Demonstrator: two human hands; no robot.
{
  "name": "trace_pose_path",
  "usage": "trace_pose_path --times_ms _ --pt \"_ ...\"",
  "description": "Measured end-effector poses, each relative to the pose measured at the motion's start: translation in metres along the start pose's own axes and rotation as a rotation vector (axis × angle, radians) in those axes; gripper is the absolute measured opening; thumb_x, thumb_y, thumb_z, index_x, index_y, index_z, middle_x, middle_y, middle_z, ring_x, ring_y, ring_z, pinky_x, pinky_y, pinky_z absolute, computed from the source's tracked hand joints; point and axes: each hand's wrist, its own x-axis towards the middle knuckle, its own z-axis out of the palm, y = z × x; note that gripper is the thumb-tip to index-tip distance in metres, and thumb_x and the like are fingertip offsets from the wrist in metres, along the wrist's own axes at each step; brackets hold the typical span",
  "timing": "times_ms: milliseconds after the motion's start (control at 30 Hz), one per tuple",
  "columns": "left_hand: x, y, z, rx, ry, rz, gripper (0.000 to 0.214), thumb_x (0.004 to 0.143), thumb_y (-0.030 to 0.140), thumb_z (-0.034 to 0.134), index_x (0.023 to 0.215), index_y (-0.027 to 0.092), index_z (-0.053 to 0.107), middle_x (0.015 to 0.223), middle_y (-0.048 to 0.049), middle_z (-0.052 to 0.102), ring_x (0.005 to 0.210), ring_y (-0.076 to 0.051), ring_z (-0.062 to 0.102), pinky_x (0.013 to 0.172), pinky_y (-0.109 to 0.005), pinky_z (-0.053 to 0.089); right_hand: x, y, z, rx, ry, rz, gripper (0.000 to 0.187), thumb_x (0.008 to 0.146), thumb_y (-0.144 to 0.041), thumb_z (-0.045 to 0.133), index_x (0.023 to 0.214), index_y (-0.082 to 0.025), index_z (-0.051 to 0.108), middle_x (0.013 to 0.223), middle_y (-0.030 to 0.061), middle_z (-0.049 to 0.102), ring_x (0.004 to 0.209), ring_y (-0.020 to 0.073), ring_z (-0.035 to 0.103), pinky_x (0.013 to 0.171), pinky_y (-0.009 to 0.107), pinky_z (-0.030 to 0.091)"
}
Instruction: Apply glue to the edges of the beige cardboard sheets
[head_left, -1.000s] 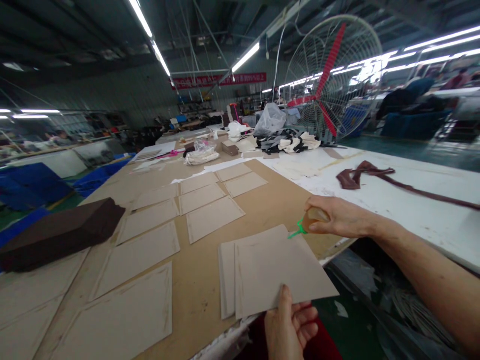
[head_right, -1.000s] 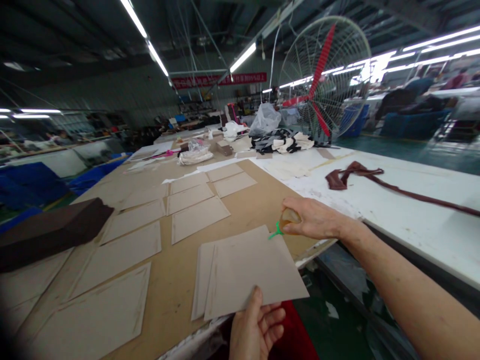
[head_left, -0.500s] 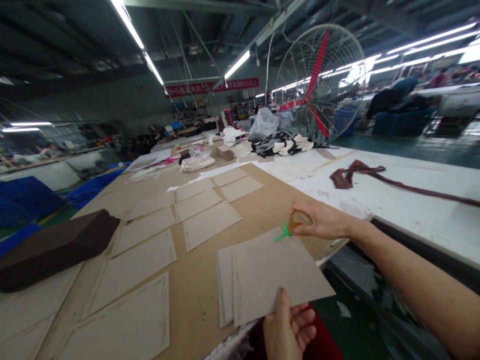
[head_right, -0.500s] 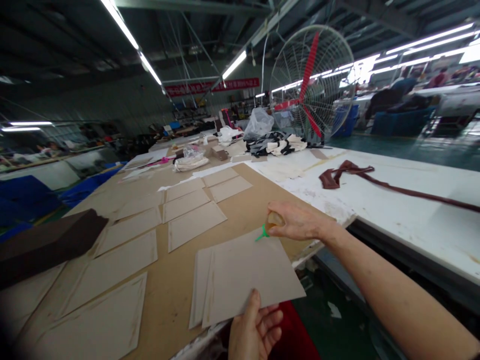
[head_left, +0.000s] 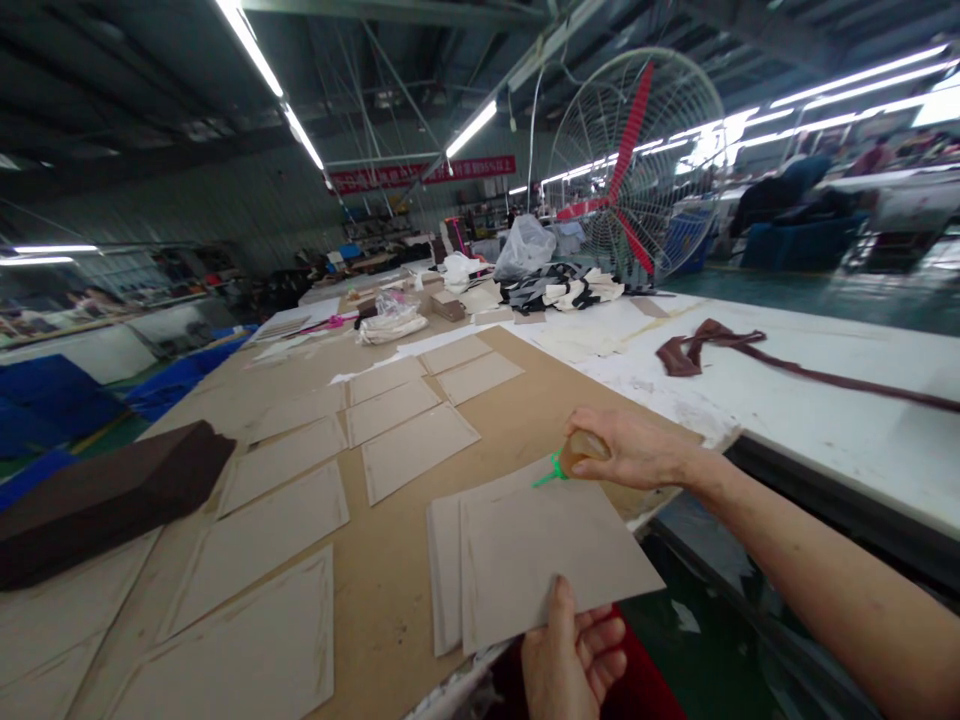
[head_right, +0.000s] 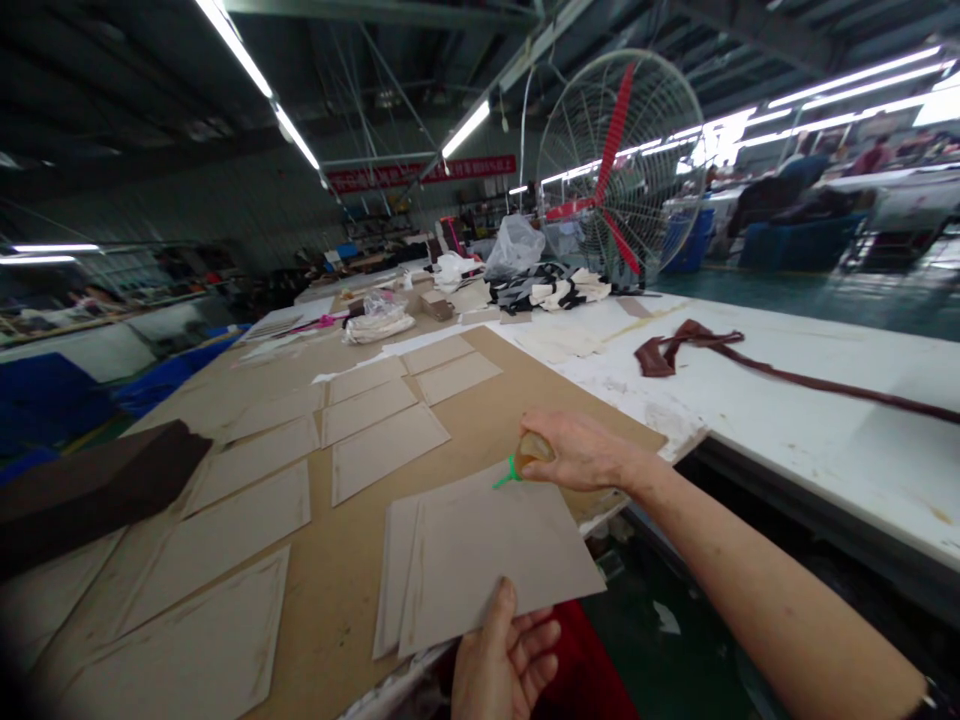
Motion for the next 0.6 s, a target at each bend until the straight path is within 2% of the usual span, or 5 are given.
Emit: trace_pose_path --times_ms 100,300,500,600 --pt "0.0 0.0 0.0 0.002 0.01 0.003 0.037 0.083 0.042 0.056 0.082 0.005 0.065 0.078 -0.0147 0.071 0.058 -0.016 0.066 0.042 -0.02 0.047 0.0 0.0 0.0 0.009 -0.009 -0.019 0.029 0.078 -0.037 0.064 0.101 -0.02 0.055 0.095 0.0041 0.061 0.086 0.0211 0.056 0.073 0.029 0.039" --pt "0.0 -0.001 0.001 -0.017 0.006 0.0 0.037 0.083 0.042 0.057 0.083 0.006 0.064 0.075 -0.0139 0.071 0.056 -0.016 0.066 0.042 -0.02 0.047 -0.014 0.016 -0.019 -0.013 -0.024 0.028 0.026 0.08 -0.037 0.062 0.099 -0.02 0.056 0.089 0.0031 0.062 0.08 0.0206 0.056 0.071 0.03 0.039" --pt "-0.001 -0.001 0.001 -0.007 0.004 0.009 0.04 0.082 0.043 0.058 0.079 0.004 0.065 0.078 -0.0164 0.071 0.057 -0.016 0.066 0.042 -0.02 0.048 -0.003 0.005 -0.002 -0.008 -0.005 0.0 0.029 0.08 -0.038 0.062 0.101 -0.02 0.055 0.096 0.0044 0.061 0.086 0.0216 0.056 0.075 0.031 0.039" --pt "-0.004 0.001 0.003 -0.014 0.017 0.018 0.038 0.082 0.042 0.058 0.077 0.005 0.065 0.074 -0.0146 0.071 0.055 -0.015 0.065 0.041 -0.019 0.047 -0.003 0.008 -0.005 -0.009 -0.015 -0.002 0.028 0.079 -0.038 0.063 0.1 -0.021 0.056 0.095 0.0037 0.061 0.086 0.0214 0.056 0.075 0.031 0.039"
